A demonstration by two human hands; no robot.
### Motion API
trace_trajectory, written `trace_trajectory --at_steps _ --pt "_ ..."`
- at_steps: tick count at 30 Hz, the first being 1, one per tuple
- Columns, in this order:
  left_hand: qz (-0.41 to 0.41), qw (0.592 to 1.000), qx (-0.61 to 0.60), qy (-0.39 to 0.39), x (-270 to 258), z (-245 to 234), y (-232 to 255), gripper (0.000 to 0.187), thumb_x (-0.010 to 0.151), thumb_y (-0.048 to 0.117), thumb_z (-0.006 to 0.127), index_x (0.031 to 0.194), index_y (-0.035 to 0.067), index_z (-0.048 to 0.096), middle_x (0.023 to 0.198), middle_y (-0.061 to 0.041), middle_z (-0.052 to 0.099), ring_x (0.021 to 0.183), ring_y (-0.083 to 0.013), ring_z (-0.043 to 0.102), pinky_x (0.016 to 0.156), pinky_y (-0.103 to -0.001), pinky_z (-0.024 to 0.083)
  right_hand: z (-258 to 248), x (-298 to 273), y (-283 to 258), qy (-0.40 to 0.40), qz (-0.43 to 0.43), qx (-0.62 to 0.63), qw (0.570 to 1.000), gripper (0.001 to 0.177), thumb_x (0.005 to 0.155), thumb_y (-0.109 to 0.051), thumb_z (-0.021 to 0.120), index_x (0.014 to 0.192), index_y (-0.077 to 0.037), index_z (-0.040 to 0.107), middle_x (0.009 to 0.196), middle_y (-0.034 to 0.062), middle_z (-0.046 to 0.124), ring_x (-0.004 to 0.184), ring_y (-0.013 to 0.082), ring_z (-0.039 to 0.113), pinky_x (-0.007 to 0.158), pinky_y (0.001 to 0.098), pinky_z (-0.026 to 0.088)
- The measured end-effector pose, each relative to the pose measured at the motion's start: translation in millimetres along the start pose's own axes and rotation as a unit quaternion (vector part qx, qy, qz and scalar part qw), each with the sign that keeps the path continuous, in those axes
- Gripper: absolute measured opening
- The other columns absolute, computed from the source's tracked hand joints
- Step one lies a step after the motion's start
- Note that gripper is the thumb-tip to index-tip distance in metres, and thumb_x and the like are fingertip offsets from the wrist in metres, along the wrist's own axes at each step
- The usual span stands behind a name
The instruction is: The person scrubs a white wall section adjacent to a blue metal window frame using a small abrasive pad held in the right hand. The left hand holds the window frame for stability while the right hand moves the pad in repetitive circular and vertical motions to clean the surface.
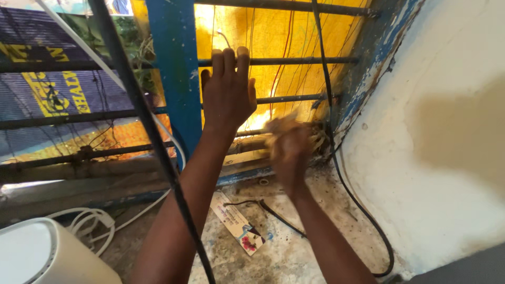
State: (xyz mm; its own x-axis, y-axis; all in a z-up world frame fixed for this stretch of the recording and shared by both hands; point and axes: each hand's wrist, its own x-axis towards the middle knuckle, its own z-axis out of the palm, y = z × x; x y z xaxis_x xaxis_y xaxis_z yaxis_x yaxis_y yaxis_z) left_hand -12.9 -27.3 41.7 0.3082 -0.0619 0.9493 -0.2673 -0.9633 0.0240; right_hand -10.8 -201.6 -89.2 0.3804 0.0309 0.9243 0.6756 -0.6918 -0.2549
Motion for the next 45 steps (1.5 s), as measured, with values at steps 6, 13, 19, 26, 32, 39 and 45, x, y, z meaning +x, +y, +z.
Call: trace_trajectory --at_steps 6,13,19,26,32,39,45 --pt "0.001 1.000 0.005 -0.029 3 -6 1 0.066 0.083 0.026 0.080 0.136 0.005 0.046 0.125 -0.014 0.050 0.121 -0.0329 0.048 0.082 -0.051 0.049 11 -17 -48 -0.208 -0.021 0.110 0.972 0.045 0.074 0.002 0.066 0.118 -0.009 0.069 0.119 0.0204 0.063 0.106 0.0358 0.062 0.084 0.0459 0.058" --pt "-0.003 0.997 -0.034 -0.071 10 -18 -4 0.062 0.082 0.024 0.079 0.133 0.005 0.049 0.122 -0.015 0.051 0.118 -0.0337 0.049 0.083 -0.051 0.048 16 28 -43 -0.178 0.005 0.035 0.983 0.012 0.092 0.002 0.068 0.098 -0.008 0.066 0.107 0.0136 0.065 0.090 0.0297 0.071 0.078 0.0435 0.060" --pt "0.004 0.996 -0.063 -0.060 9 -18 -8 0.058 0.081 0.018 0.079 0.129 0.003 0.050 0.121 -0.016 0.052 0.120 -0.0345 0.050 0.086 -0.049 0.050 25 -15 -56 -0.263 -0.152 0.020 0.953 0.029 0.077 0.006 0.068 0.104 -0.003 0.067 0.114 0.0217 0.064 0.083 0.0329 0.067 0.067 0.0409 0.058" --pt "-0.002 0.995 -0.055 -0.079 11 -19 -7 0.057 0.083 0.019 0.078 0.129 0.003 0.049 0.119 -0.016 0.051 0.118 -0.0345 0.050 0.087 -0.050 0.050 -4 55 -20 -0.153 -0.015 -0.036 0.987 0.014 0.091 -0.013 0.072 0.105 -0.011 0.068 0.116 0.0136 0.062 0.110 0.0275 0.063 0.087 0.0402 0.060" --pt "0.006 0.998 -0.036 -0.059 9 -19 -6 0.059 0.081 0.021 0.078 0.129 0.004 0.049 0.120 -0.016 0.051 0.118 -0.0341 0.049 0.084 -0.050 0.048 -5 20 -12 -0.112 -0.142 -0.073 0.981 0.055 0.080 -0.004 0.074 0.132 0.003 0.059 0.130 0.0246 0.051 0.117 0.0447 0.053 0.098 0.0541 0.048" --pt "-0.001 0.996 -0.027 -0.082 9 -17 -5 0.059 0.084 0.023 0.077 0.132 0.004 0.047 0.121 -0.016 0.049 0.119 -0.0341 0.049 0.085 -0.051 0.049 7 6 -13 -0.182 -0.032 -0.017 0.983 0.016 0.090 0.003 0.066 0.105 -0.002 0.068 0.113 0.0170 0.061 0.105 0.0381 0.063 0.093 0.0516 0.051" --pt "0.002 0.998 -0.030 -0.064 9 -14 -5 0.062 0.082 0.023 0.077 0.132 0.005 0.046 0.121 -0.015 0.050 0.118 -0.0340 0.049 0.083 -0.052 0.049 -19 65 -19 -0.211 -0.210 -0.025 0.954 0.013 0.083 -0.007 0.068 0.096 -0.006 0.068 0.098 0.0120 0.059 0.093 0.0332 0.062 0.080 0.0469 0.056"
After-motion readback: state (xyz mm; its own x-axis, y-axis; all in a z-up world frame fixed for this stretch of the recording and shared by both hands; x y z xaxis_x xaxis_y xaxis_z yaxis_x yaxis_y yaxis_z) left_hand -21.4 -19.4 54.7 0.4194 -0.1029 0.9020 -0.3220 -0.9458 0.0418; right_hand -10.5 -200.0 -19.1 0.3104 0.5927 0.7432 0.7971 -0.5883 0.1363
